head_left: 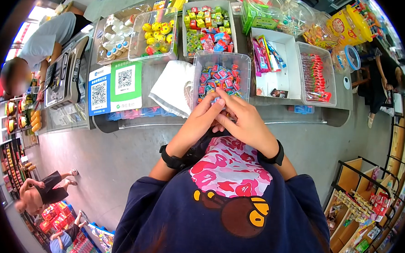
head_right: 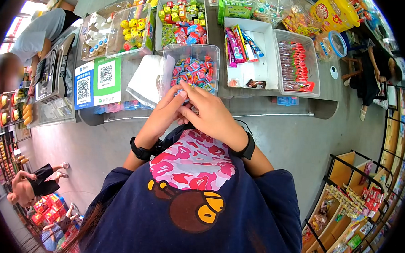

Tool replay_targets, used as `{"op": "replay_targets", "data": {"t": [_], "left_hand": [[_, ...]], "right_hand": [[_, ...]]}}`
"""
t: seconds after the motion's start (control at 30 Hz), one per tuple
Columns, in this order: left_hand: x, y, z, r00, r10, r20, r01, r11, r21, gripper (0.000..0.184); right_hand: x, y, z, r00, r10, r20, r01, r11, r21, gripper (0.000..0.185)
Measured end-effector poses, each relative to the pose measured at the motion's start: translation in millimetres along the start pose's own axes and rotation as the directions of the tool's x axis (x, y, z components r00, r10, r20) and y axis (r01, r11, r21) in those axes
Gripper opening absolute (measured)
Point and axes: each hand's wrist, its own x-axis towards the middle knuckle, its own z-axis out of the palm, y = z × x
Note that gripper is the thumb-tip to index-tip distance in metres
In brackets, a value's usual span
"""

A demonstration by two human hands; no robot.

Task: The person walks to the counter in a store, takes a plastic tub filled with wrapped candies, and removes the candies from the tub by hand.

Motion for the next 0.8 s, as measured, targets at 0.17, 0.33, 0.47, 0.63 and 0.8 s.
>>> {"op": "replay_targets", "data": {"t": [0.17,0.33,0.47,0.63,0.8], "left_hand": [[1.6,-1.6,-9.0,0.997,0.072,0.016,-0.073,0.996,0.055,0.027],[4.2,16.2,-9.6,0.921,0.365,-0.134,-0.153,0.658,0.737,0.028],[26.6,8.9,-15.8,0.808,0.581,0.094,-0.259,0.208,0.943,0.030],[44.7,3.4,-20.8,0.890,0.392,0.232,-0.259,0.019,0.966,0.043],[28.1,15.8,-6.0,0.873,0.433,0.225,-0.244,-0.013,0.970,0.058]], "right_hand": [[1.1,-10.5,-3.6,0.998,-0.057,0.003,0.057,0.988,-0.145,0.058],[-5.5,-4.9,-11.6,0.999,0.006,-0.054,-0.014,0.989,-0.148,0.054],[-13.1,-0.8,-21.4,0.985,-0.003,-0.173,-0.024,0.988,-0.154,0.050],[-25.9,6.0,-29.3,0.958,0.000,-0.286,-0.048,0.986,-0.161,0.042],[-40.9,8.3,-34.9,0.943,0.038,-0.330,-0.106,0.976,-0.190,0.035]]}}
